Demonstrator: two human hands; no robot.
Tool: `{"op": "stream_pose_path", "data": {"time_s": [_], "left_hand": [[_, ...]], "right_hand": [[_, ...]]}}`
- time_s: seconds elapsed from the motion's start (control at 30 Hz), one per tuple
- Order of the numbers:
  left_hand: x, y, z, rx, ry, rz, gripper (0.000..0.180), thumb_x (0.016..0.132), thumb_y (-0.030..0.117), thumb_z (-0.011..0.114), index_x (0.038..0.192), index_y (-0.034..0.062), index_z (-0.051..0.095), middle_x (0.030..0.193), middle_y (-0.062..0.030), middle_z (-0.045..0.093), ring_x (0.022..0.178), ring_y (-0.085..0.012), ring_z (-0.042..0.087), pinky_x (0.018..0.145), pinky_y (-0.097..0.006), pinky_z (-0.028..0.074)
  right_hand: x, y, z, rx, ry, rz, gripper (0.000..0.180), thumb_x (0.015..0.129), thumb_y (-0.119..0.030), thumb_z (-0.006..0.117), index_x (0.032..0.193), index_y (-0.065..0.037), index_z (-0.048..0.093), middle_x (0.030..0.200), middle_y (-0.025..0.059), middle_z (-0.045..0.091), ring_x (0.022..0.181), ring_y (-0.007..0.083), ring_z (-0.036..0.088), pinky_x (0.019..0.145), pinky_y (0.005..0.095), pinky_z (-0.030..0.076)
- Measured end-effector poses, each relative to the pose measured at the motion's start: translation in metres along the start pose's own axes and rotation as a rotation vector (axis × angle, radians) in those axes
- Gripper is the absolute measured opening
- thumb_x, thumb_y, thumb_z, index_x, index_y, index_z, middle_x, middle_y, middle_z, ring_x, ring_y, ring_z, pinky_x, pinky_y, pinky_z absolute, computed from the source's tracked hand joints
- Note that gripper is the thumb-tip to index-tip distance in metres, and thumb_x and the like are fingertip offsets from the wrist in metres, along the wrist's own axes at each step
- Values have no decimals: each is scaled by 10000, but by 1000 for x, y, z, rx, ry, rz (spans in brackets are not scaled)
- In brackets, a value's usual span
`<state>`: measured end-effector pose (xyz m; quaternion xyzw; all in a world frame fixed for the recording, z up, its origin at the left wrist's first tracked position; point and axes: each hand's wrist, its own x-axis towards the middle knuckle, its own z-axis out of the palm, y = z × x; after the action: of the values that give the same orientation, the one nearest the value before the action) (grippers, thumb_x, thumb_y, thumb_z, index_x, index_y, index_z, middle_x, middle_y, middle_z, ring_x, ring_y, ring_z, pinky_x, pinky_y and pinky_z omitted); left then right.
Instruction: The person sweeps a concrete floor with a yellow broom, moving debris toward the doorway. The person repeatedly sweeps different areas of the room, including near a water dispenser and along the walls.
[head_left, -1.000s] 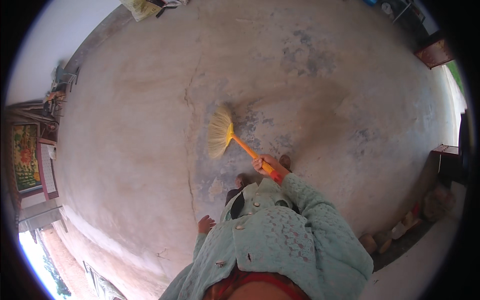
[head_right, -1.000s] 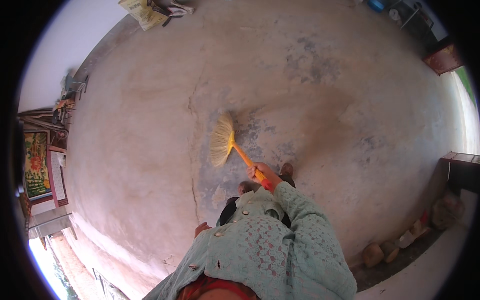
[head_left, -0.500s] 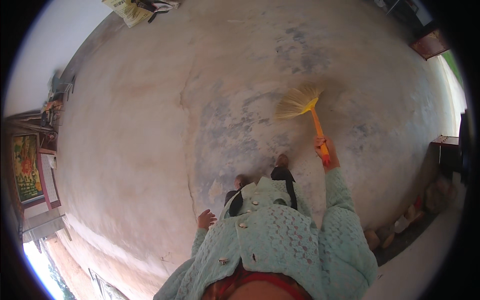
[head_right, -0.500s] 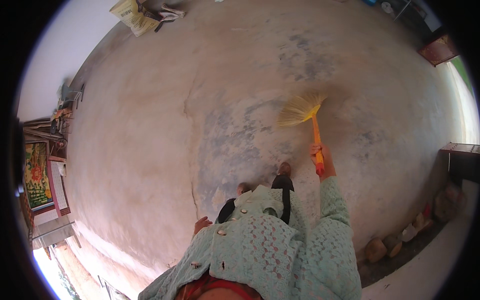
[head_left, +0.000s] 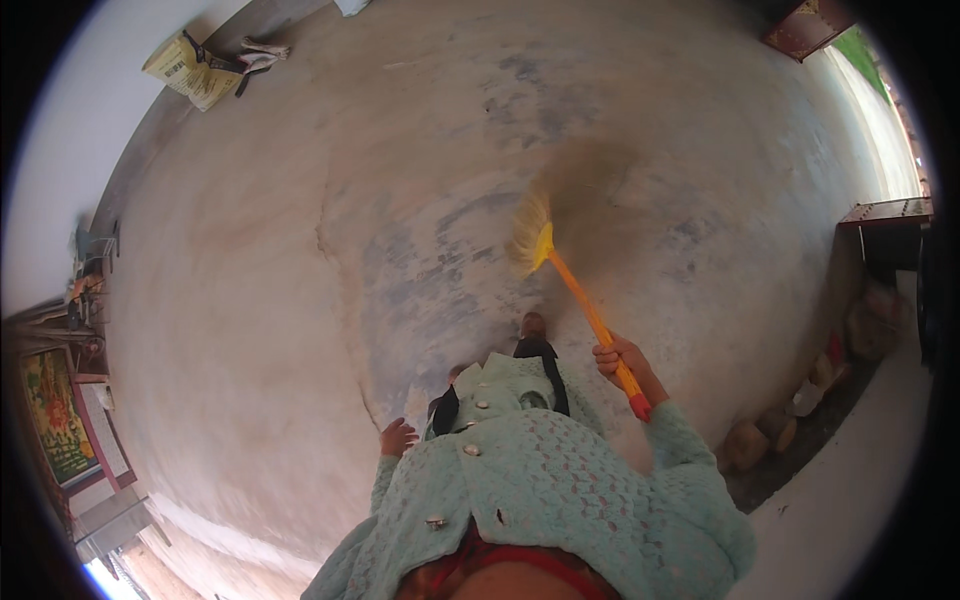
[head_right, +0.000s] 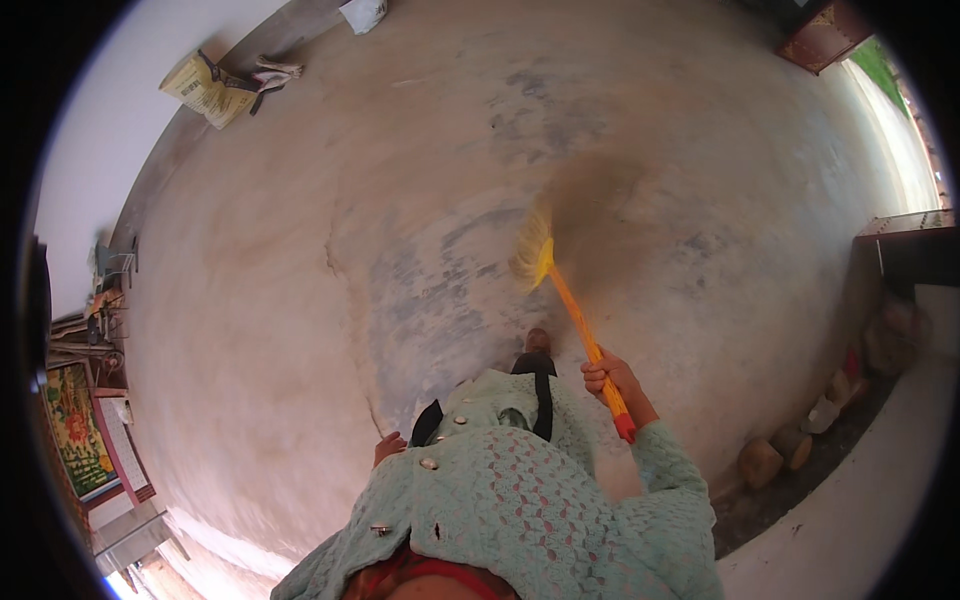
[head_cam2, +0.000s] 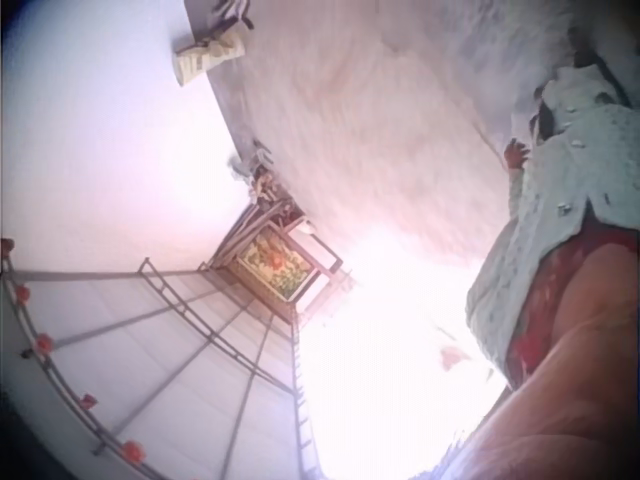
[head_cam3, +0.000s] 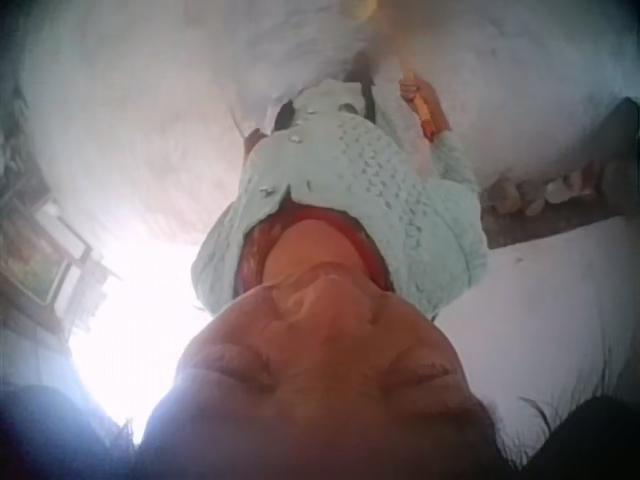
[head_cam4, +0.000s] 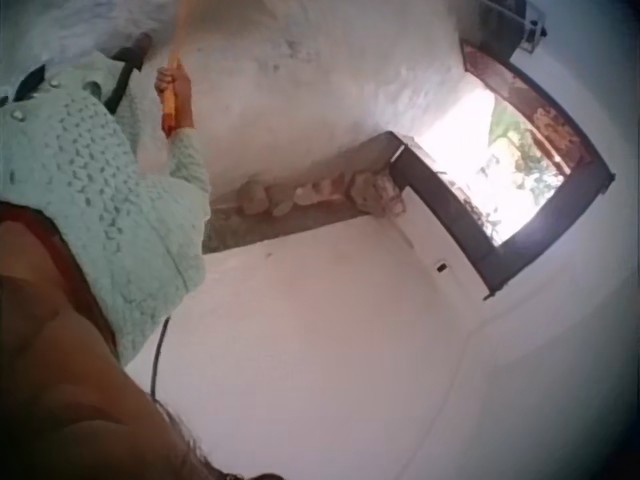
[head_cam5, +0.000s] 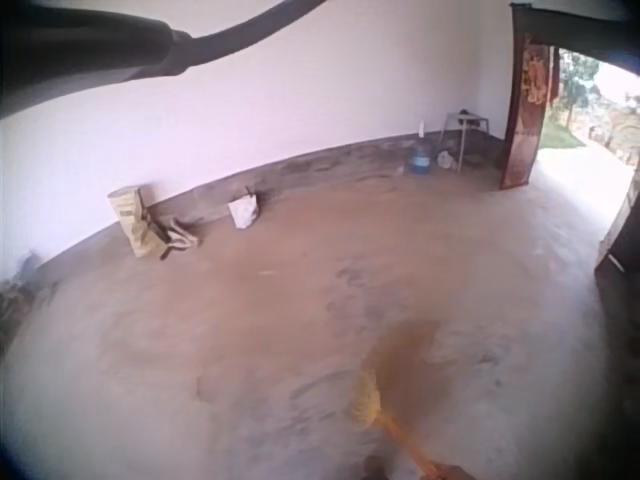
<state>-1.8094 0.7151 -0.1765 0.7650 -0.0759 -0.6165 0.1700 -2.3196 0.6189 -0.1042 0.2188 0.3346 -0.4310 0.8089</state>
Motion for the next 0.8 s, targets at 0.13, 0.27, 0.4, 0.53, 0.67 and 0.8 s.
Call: {"op": "stream_pose_path", "data": {"time_s": [0.13, 0.27, 0.4, 0.53, 0.67, 0.8], "left_hand": [[-10, 20, 13, -13, 34, 63, 477, 729, 99, 490, 1178, 1, 362, 793, -108, 571, 580, -187, 570, 451, -274, 414], [-27, 23, 11, -15, 96, 47, 447, 740, 109, 480, 1161, -4, 383, 795, -110, 572, 557, -173, 568, 430, -266, 412], [-42, 8, -6, -46, 206, -17, 438, 741, 113, 472, 1161, 18, 393, 795, -112, 573, 548, -169, 567, 419, -272, 408], [-45, -28, -17, -125, 249, -78, 436, 740, 123, 474, 1161, 40, 400, 784, -101, 570, 550, -169, 567, 413, -274, 401], [-31, -44, -20, -165, 256, -171, 428, 745, 136, 477, 1162, 71, 407, 779, -85, 566, 552, -174, 568, 412, -280, 397], [16, -40, -30, -255, 186, -218, 406, 751, 129, 475, 1152, 92, 420, 764, -79, 567, 553, -178, 567, 411, -286, 396]], "right_hand": [[13, -26, -18, -74, 105, -34, 541, 722, 67, 379, 1185, -183, 256, 640, 33, 359, 437, 49, 336, 378, 170, 312], [29, -77, -9, -348, 238, -145, 544, 718, 69, 378, 1186, -172, 239, 609, 23, 360, 432, 56, 334, 373, 173, 304], [41, -94, 44, -429, 171, -255, 609, 708, 69, 385, 1231, -178, 194, 609, 24, 365, 424, 55, 337, 355, 175, 305], [51, -82, 95, -445, 85, -304, 649, 698, 67, 390, 1260, -182, 182, 620, 28, 367, 421, 51, 340, 352, 171, 324], [80, -52, 149, -443, -82, -207, 616, 699, 63, 388, 1251, -174, 250, 661, 35, 379, 434, 42, 354, 367, 159, 349], [132, -9, 182, -398, -199, -5, 618, 696, 74, 397, 1240, -186, 264, 681, 35, 380, 454, 54, 372, 387, 175, 350]]}}
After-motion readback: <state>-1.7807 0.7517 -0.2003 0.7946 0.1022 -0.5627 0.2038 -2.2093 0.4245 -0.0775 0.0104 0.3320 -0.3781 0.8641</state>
